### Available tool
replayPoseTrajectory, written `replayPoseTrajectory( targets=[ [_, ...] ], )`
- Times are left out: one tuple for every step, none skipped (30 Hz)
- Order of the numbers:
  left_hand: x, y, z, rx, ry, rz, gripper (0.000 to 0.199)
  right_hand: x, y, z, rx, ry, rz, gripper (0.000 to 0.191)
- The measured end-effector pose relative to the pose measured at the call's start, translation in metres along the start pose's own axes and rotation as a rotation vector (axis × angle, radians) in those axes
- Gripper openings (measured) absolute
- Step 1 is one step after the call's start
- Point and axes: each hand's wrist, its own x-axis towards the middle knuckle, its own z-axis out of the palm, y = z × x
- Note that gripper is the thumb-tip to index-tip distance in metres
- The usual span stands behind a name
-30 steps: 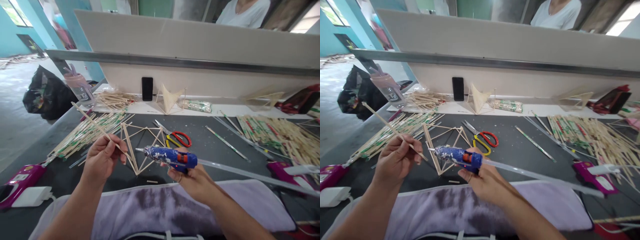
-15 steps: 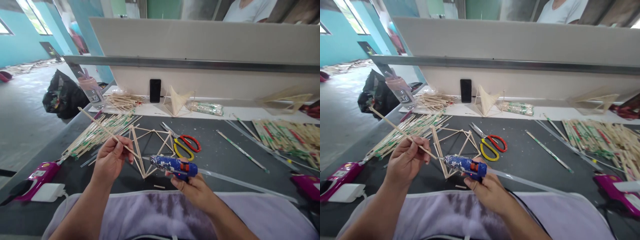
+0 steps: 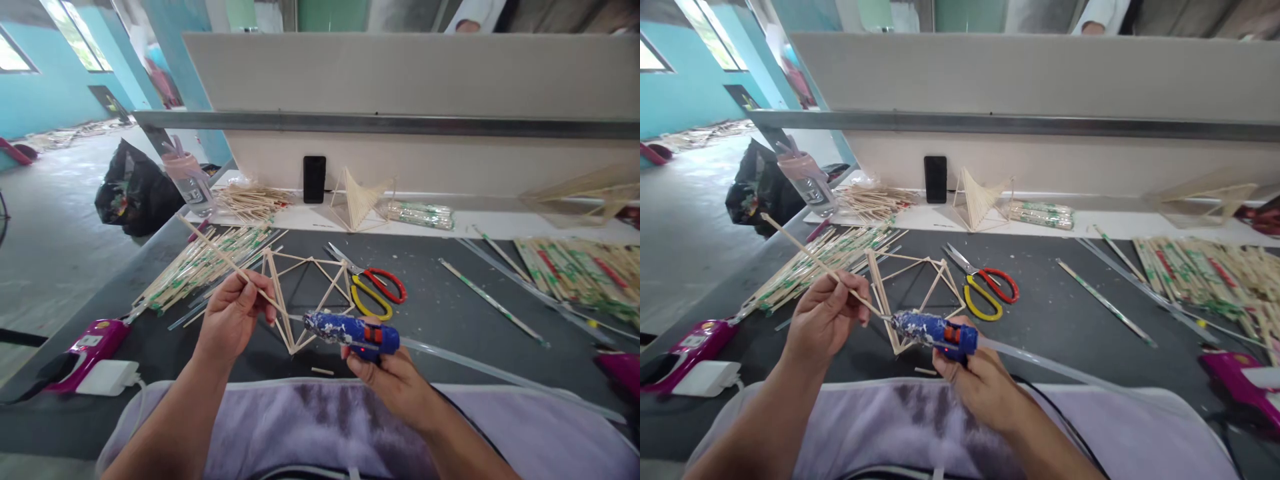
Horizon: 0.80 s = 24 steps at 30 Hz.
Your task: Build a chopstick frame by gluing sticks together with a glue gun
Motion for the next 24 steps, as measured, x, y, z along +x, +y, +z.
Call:
replayPoseTrajectory(
  targets=[
    [0.0000, -0.0001, 0.0000, 0.000, 0.001, -0.001, 0.012, -0.0007, 0.0009, 0.0006, -0.006, 0.004, -0.001, 0.020],
    [-0.0001, -0.0002, 0.0001, -0.001, 0.000, -0.002, 0.011, -0.0013, 0.0015, 0.0011, -0.013, 0.010, -0.003, 0.020],
    [-0.0001, -0.0002, 0.0003, -0.001, -0.004, -0.002, 0.011, -0.0017, 0.0017, 0.0015, -0.025, 0.018, -0.007, 0.019],
    [-0.0001, -0.0002, 0.0004, -0.002, -0.007, -0.002, 0.011, -0.0019, 0.0015, 0.0017, -0.039, 0.028, -0.013, 0.019],
    [-0.0002, -0.0003, 0.0006, -0.003, -0.011, -0.002, 0.011, -0.0018, 0.0009, 0.0019, -0.053, 0.037, -0.019, 0.019],
    [-0.0004, -0.0006, 0.0006, -0.003, -0.013, -0.001, 0.011, -0.0016, 0.0002, 0.0021, -0.063, 0.046, -0.024, 0.019],
    [-0.0005, -0.0010, 0.0006, -0.003, -0.017, 0.001, 0.012, -0.0013, -0.0007, 0.0023, -0.068, 0.056, -0.026, 0.019],
    [-0.0008, -0.0015, 0.0005, -0.003, -0.020, 0.005, 0.012, -0.0009, -0.0015, 0.0025, -0.072, 0.063, -0.024, 0.019],
    [-0.0010, -0.0021, 0.0003, -0.003, -0.024, 0.010, 0.012, -0.0005, -0.0023, 0.0027, -0.073, 0.069, -0.022, 0.020],
    [-0.0013, -0.0027, 0.0000, -0.002, -0.028, 0.013, 0.012, -0.0001, -0.0029, 0.0029, -0.074, 0.073, -0.021, 0.020],
    [-0.0014, -0.0034, -0.0003, 0.001, -0.031, 0.015, 0.013, 0.0001, -0.0032, 0.0031, -0.075, 0.078, -0.022, 0.020],
    [-0.0016, -0.0039, -0.0006, 0.005, -0.031, 0.013, 0.013, 0.0003, -0.0034, 0.0033, -0.076, 0.082, -0.028, 0.020],
    [-0.0016, -0.0044, -0.0008, 0.008, -0.029, 0.011, 0.013, 0.0004, -0.0034, 0.0034, -0.080, 0.081, -0.034, 0.020],
    [-0.0016, -0.0047, -0.0009, 0.012, -0.024, 0.007, 0.014, 0.0005, -0.0032, 0.0035, -0.086, 0.080, -0.040, 0.021],
    [-0.0015, -0.0049, -0.0010, 0.014, -0.019, 0.005, 0.014, 0.0004, -0.0028, 0.0036, -0.095, 0.075, -0.041, 0.021],
    [-0.0014, -0.0049, -0.0010, 0.014, -0.014, 0.005, 0.014, 0.0003, -0.0024, 0.0037, -0.106, 0.072, -0.041, 0.022],
    [-0.0013, -0.0050, -0.0010, 0.013, -0.011, 0.006, 0.014, 0.0002, -0.0020, 0.0038, -0.117, 0.068, -0.039, 0.022],
    [-0.0012, -0.0050, -0.0010, 0.013, -0.010, 0.007, 0.014, 0.0001, -0.0016, 0.0039, -0.127, 0.065, -0.038, 0.023],
    [-0.0011, -0.0050, -0.0010, 0.013, -0.010, 0.010, 0.014, -0.0001, -0.0013, 0.0040, -0.134, 0.066, -0.039, 0.023],
    [-0.0010, -0.0050, -0.0010, 0.013, -0.012, 0.012, 0.014, -0.0003, -0.0010, 0.0041, -0.139, 0.066, -0.040, 0.023],
    [-0.0009, -0.0050, -0.0010, 0.012, -0.016, 0.015, 0.014, -0.0005, -0.0009, 0.0042, -0.142, 0.066, -0.041, 0.023],
    [-0.0008, -0.0050, -0.0011, 0.011, -0.018, 0.016, 0.014, -0.0007, -0.0008, 0.0042, -0.146, 0.064, -0.040, 0.023],
    [-0.0006, -0.0049, -0.0011, 0.009, -0.019, 0.016, 0.014, -0.0010, -0.0007, 0.0041, -0.150, 0.061, -0.038, 0.022],
    [-0.0004, -0.0048, -0.0011, 0.007, -0.016, 0.015, 0.014, -0.0012, -0.0006, 0.0040, -0.156, 0.055, -0.034, 0.023]
  ],
)
